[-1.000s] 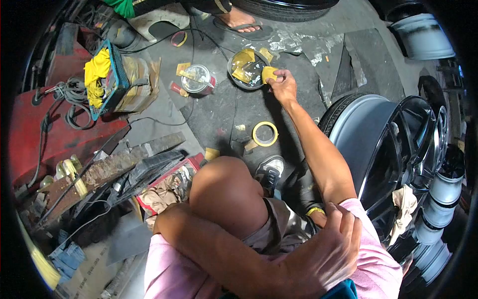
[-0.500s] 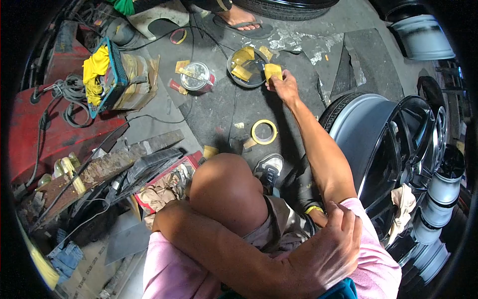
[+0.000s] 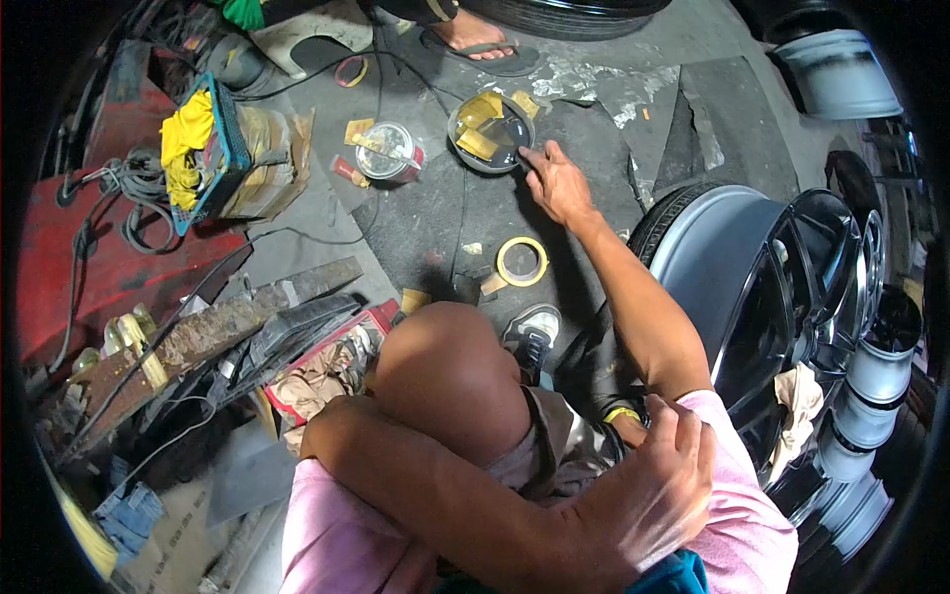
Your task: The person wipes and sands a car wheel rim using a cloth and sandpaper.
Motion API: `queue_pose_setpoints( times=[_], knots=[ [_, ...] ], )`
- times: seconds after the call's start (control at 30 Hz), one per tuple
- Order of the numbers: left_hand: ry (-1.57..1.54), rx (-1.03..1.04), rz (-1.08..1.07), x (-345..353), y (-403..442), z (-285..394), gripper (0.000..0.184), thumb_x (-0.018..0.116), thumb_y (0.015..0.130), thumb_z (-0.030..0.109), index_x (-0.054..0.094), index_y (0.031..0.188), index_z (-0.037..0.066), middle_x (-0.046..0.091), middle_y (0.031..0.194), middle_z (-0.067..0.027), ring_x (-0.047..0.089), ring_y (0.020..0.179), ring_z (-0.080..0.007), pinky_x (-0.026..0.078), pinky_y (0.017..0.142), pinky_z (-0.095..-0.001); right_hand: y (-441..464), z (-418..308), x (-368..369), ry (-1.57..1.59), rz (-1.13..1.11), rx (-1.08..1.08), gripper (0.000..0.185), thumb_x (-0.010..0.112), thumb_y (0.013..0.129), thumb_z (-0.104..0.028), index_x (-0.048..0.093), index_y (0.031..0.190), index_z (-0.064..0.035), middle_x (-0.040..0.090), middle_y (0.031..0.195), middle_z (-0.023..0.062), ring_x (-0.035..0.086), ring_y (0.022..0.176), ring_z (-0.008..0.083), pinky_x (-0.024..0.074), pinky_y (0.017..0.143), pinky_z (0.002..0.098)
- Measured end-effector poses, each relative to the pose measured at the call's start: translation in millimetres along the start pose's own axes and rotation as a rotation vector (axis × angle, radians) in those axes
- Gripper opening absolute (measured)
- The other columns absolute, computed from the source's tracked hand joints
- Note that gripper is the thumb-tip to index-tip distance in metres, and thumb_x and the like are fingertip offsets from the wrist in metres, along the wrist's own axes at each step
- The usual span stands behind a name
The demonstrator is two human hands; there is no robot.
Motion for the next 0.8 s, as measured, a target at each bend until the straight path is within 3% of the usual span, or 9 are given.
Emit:
queue_pose_setpoints(
  times=[0.07, 0.17, 0.23, 0.3, 0.37, 0.47, 0.63, 0.7, 0.8],
  knots=[
    [-0.14, -0.047, -0.059, -1, 1, -2, 0.035, 0.061, 0.094, 0.026, 0.077, 0.105, -0.004, 0.07, 0.101, -0.0184, 0.067, 0.105, -0.0343, 0.054, 0.097, -0.0444, -6, -6, -5, -0.068, 0.071, -0.187, 0.05, 0.074, 0.095, -0.017, 0.067, 0.144, -0.0118, 0.061, 0.128, 0.018, 0.07, 0.108, 0.0425, 0.0595, 0.1, 0.0506],
    [-0.206, -0.049, -0.057, 6, 5, 1, 0.033, 0.067, 0.09, 0.028, 0.08, 0.104, 0.001, 0.072, 0.107, -0.0195, 0.065, 0.1, -0.0322, 0.054, 0.09, -0.0621, -5, -4, -12, -0.033, 0.039, -0.105, 0.046, 0.075, 0.096, -0.019, 0.07, 0.14, -0.0092, 0.064, 0.125, 0.0179, 0.07, 0.107, 0.0413, 0.0591, 0.099, 0.0501],
    [-0.199, -0.013, -0.128, 10, 9, 0, 0.036, 0.065, 0.097, 0.028, 0.081, 0.103, -0.005, 0.068, 0.096, -0.0169, 0.064, 0.09, -0.0289, 0.05, 0.08, -0.0449, -5, -6, -12, -0.012, 0.023, -0.067, 0.044, 0.076, 0.097, -0.02, 0.071, 0.138, -0.008, 0.065, 0.124, 0.0179, 0.071, 0.106, 0.0408, 0.0589, 0.098, 0.0498],
    [-0.212, -0.046, -0.033, 3, 7, -6, 0.035, 0.065, 0.098, 0.027, 0.082, 0.1, -0.003, 0.07, 0.097, -0.0194, 0.066, 0.094, -0.0308, 0.051, 0.083, -0.0465, -7, 3, -16, 0.294, 0.169, 0.1, 0.036, 0.076, 0.098, -0.023, 0.076, 0.13, -0.006, 0.07, 0.108, 0.0176, 0.071, 0.104, 0.0407, 0.0595, 0.091, 0.045],
    [-0.188, -0.07, -0.054, 6, 9, -7, 0.035, 0.065, 0.097, 0.028, 0.082, 0.101, -0.002, 0.07, 0.097, -0.0189, 0.066, 0.094, -0.031, 0.051, 0.082, -0.0463, -15, 7, -14, 0.308, 0.271, 0.155, 0.032, 0.075, 0.103, -0.028, 0.079, 0.119, -0.0011, 0.074, 0.093, 0.0127, 0.074, 0.092, 0.0304, 0.0595, 0.079, 0.0369],
    [-0.168, -0.101, 0.077, 10, 9, -10, 0.019, 0.065, 0.089, 0.021, 0.072, 0.087, 0.003, 0.061, 0.085, -0.0095, 0.063, 0.089, -0.0233, 0.05, 0.077, -0.0394, -48, 22, 11, 1.113, 0.111, 0.58, 0.041, 0.074, 0.106, -0.036, 0.077, 0.109, 0.0049, 0.076, 0.094, 0.0066, 0.068, 0.075, 0.0098, 0.0566, 0.066, 0.0288],
    [-0.348, -0.049, 0.289, 24, 7, -18, 0.022, 0.066, 0.088, 0.018, 0.071, 0.099, -0.001, 0.063, 0.092, -0.0156, 0.063, 0.091, -0.0313, 0.051, 0.078, -0.0428, -104, 34, 23, 1.188, 0.176, 0.71, 0.056, 0.077, 0.104, -0.03, 0.064, 0.134, 0.0153, 0.076, 0.095, 0.0104, 0.067, 0.071, 0.0114, 0.0552, 0.062, 0.0269],
    [-0.371, -0.059, -0.214, 36, 27, -28, 0.022, 0.067, 0.092, 0.017, 0.067, 0.103, -0.002, 0.065, 0.112, -0.0199, 0.065, 0.102, -0.0369, 0.053, 0.085, -0.0485, -133, 30, 22, 1.215, 0.229, 0.694, 0.032, 0.072, 0.107, -0.031, 0.074, 0.109, 0.0016, 0.076, 0.093, 0.0082, 0.066, 0.07, 0.011, 0.0557, 0.064, 0.0281],
    [-0.306, -0.051, -0.065, 28, 34, -36, 0.025, 0.07, 0.097, 0.021, 0.067, 0.105, -0.002, 0.069, 0.11, -0.0215, 0.069, 0.105, -0.0407, 0.055, 0.088, -0.0505, -182, 33, 27, 0.986, 0.225, 0.782, 0.03, 0.069, 0.109, -0.027, 0.072, 0.119, 0.0006, 0.076, 0.105, 0.0133, 0.071, 0.088, 0.0148, 0.0578, 0.078, 0.0299]
  ],
)
Point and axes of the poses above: each hand's wrist, its own y-axis towards the middle knuckle, its own x-axis out of the palm, z = x × y, the point moved 6 cm from there along y, towards the middle knuckle
